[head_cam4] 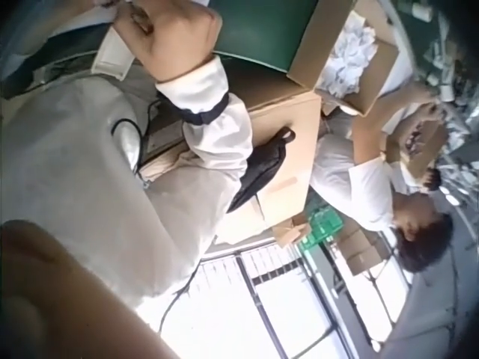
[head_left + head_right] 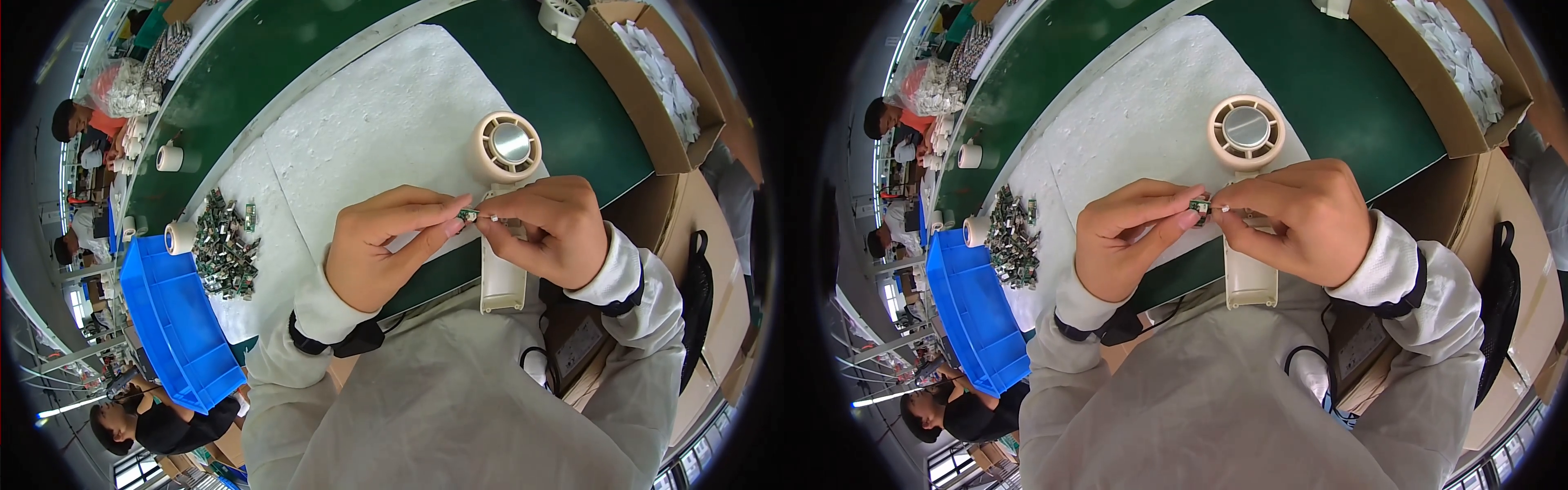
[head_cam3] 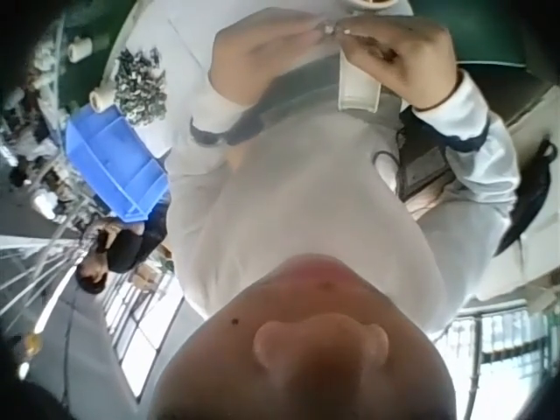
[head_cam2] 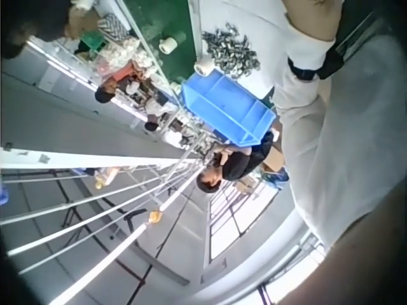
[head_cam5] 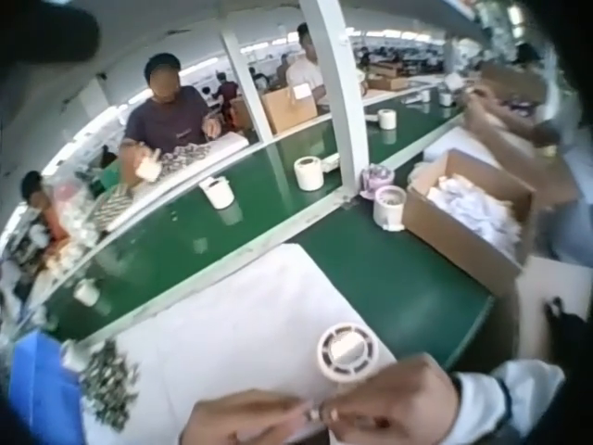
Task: The person picks up a circuit board and a fan housing, connects a wire from the housing to the board, and places the assembly down before repeating the process.
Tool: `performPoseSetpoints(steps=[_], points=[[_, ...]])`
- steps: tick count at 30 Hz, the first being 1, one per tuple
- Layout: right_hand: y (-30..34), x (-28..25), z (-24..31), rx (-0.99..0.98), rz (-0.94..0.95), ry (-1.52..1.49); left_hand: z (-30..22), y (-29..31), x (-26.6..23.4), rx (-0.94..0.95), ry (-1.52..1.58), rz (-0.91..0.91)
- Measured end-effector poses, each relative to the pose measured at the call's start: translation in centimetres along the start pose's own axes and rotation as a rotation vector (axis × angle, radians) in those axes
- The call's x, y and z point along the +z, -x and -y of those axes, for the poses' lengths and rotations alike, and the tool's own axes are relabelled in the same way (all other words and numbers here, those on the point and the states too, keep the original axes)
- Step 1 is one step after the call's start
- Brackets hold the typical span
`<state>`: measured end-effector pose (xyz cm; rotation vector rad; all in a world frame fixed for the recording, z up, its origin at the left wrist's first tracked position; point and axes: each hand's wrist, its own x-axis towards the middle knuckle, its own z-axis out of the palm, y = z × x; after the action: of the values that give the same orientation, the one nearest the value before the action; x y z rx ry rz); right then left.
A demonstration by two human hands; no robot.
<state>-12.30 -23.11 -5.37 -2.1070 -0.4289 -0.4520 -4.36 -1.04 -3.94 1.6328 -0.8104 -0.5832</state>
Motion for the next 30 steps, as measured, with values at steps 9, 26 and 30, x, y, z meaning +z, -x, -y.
performPoseSetpoints(steps=[9,26,30], points=[[-0.1,-0.7,0.5,0.273,0.085,-0.205,1.0,-0.1,-0.2,-0.131,0.455,0.049],[-0.1,-0.6,0.8,0.290,-0.012,-0.249,0.0,-0.3,0.2,-0.205,0.485,-0.093],[-0.3,-0.4,0.9,0.238,-0.014,-0.242,0.1,-0.2,0.5,-0.203,0.510,-0.096]])
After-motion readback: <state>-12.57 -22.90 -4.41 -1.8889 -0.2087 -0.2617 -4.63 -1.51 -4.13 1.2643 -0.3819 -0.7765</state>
